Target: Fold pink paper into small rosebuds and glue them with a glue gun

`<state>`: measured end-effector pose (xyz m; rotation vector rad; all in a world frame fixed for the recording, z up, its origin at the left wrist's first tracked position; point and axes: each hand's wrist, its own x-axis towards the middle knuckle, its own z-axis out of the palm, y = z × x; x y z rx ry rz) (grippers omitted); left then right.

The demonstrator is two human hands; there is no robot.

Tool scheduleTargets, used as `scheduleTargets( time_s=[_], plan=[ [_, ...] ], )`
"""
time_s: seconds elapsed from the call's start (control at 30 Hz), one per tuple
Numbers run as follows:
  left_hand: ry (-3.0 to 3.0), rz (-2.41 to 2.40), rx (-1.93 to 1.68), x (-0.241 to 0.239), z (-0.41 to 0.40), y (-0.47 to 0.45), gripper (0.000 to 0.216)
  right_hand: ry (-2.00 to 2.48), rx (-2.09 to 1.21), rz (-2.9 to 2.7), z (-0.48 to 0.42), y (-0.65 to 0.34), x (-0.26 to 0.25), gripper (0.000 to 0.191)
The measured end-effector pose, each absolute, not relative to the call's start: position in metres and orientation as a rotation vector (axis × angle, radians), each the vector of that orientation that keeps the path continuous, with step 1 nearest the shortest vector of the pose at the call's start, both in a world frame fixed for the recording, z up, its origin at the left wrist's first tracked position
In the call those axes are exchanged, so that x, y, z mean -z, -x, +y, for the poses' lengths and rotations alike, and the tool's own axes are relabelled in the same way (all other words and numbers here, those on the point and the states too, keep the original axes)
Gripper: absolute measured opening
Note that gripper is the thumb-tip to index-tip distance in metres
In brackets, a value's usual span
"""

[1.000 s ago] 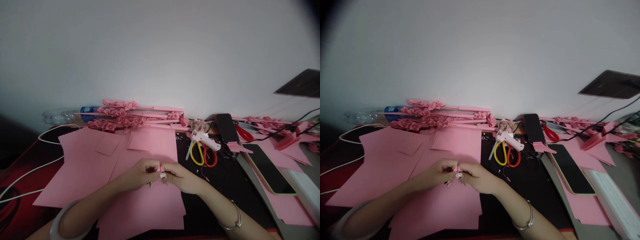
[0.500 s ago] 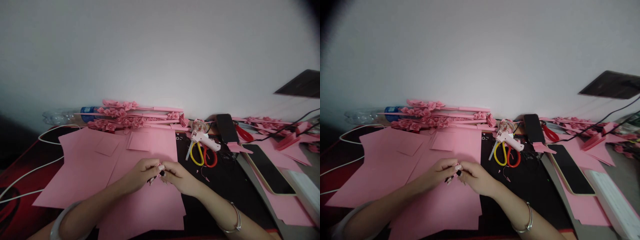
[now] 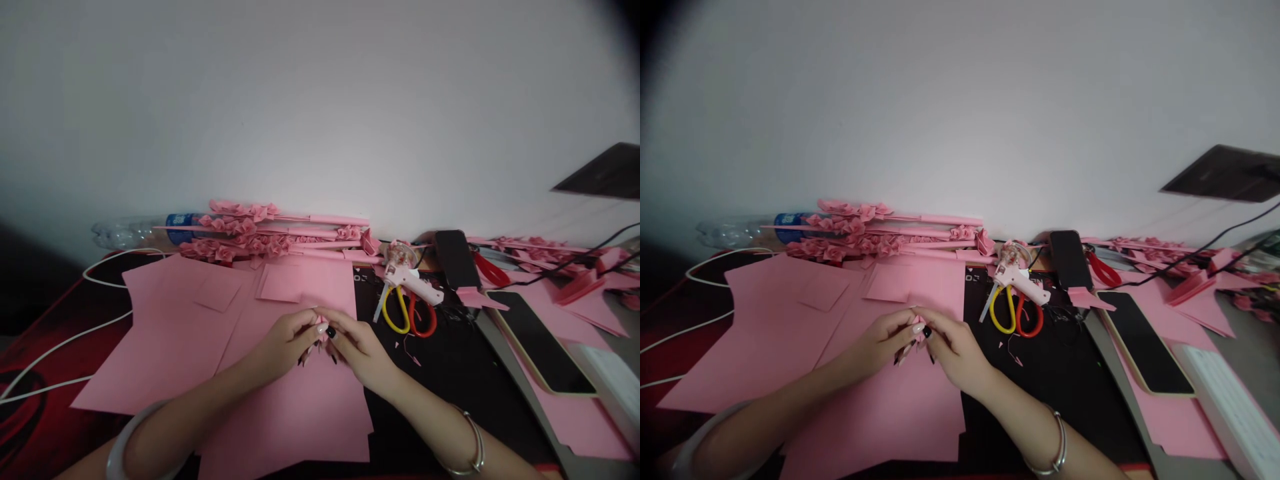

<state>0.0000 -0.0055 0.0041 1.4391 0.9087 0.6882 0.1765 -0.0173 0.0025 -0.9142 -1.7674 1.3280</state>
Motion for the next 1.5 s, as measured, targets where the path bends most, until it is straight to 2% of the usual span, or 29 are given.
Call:
scheduleTargets(
  time_s=[0.4,0.63,1.1,1.3,1.5],
  plan=[
    [-1.447,0.904,-0.641,-0.005,-0.006,0.000,0.025,1.063,-1.130,-1.844,-0.014,-0.180,-0.002,0.035],
    [-1.433,0.925,-0.655,-0.006,-0.007,0.000,0.029,1.067,-0.829,-2.121,-0.013,-0.184,-0.011,0.015],
    [-1.544,0.928,-0.543,-0.005,-0.009,0.002,0.027,1.045,-0.859,-2.344,-0.008,-0.190,-0.011,0.020],
    [-1.229,0.857,-0.462,-0.003,-0.002,0.005,0.038,1.041,-0.810,-2.290,-0.010,-0.190,-0.007,0.022],
    [-0.774,0.633,-0.179,-0.006,0.004,0.010,0.045,1.047,-0.761,-2.268,-0.012,-0.190,-0.010,0.022]
  ],
)
